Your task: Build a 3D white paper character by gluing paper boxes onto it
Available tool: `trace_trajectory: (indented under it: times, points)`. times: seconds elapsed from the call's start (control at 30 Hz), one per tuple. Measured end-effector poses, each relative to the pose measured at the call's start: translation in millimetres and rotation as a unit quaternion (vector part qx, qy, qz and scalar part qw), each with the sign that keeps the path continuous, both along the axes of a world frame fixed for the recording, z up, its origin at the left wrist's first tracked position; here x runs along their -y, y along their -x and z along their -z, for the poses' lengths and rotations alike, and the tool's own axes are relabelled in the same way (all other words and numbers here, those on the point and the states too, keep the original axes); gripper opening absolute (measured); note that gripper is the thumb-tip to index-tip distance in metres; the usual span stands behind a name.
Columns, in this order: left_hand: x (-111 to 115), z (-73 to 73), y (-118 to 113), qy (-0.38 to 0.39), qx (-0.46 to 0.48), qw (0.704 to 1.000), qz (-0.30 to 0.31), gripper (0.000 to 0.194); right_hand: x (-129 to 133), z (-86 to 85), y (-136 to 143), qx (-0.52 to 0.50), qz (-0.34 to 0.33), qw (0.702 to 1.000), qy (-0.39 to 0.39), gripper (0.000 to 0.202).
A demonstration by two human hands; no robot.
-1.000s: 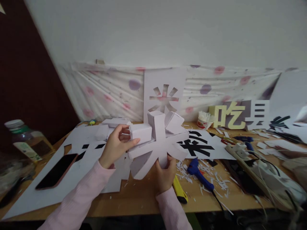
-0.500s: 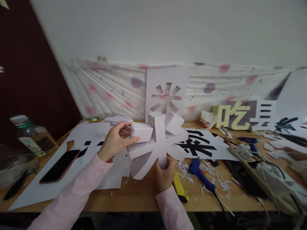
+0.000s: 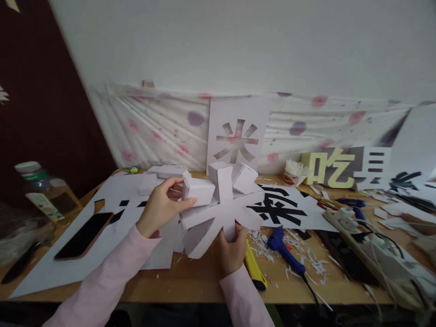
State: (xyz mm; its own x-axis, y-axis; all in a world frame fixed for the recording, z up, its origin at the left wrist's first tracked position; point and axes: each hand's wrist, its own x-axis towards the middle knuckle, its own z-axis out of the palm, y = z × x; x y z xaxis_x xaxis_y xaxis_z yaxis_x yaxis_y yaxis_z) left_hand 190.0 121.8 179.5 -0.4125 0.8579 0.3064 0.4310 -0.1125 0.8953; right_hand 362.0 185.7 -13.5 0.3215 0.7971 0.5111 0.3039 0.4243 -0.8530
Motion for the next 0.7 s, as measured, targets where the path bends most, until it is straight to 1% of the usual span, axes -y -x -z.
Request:
trace_trajectory:
  times: [0.17,0.3,0.5,0.6,0.7]
  points:
    - [-4,0.6,4,0.008,-0.031,0.999,-0.018,0.056,-2,0.3,-1,0.003,-0.016,1.000,0.006,0.039]
    - [-10,3.6,8,0.011,-0.053,0.998,-0.013,0.057,-3,1.7,-2,0.004,-0.028,1.000,0.013,0.040]
    - [-23,7.2,18,0.029,-0.077,0.997,-0.013,0.058,-2,8.5,1,0.004,-0.054,0.998,0.026,0.037]
    - [-30,8.1,23,0.052,-0.062,0.997,-0.004,0.055,-1,10.4,3,0.004,-0.070,0.997,0.025,0.038]
    - [-38,9.6,29,0.046,-0.023,0.998,0.032,0.052,1,11.0,4,0.004,-0.092,0.996,0.010,0.038]
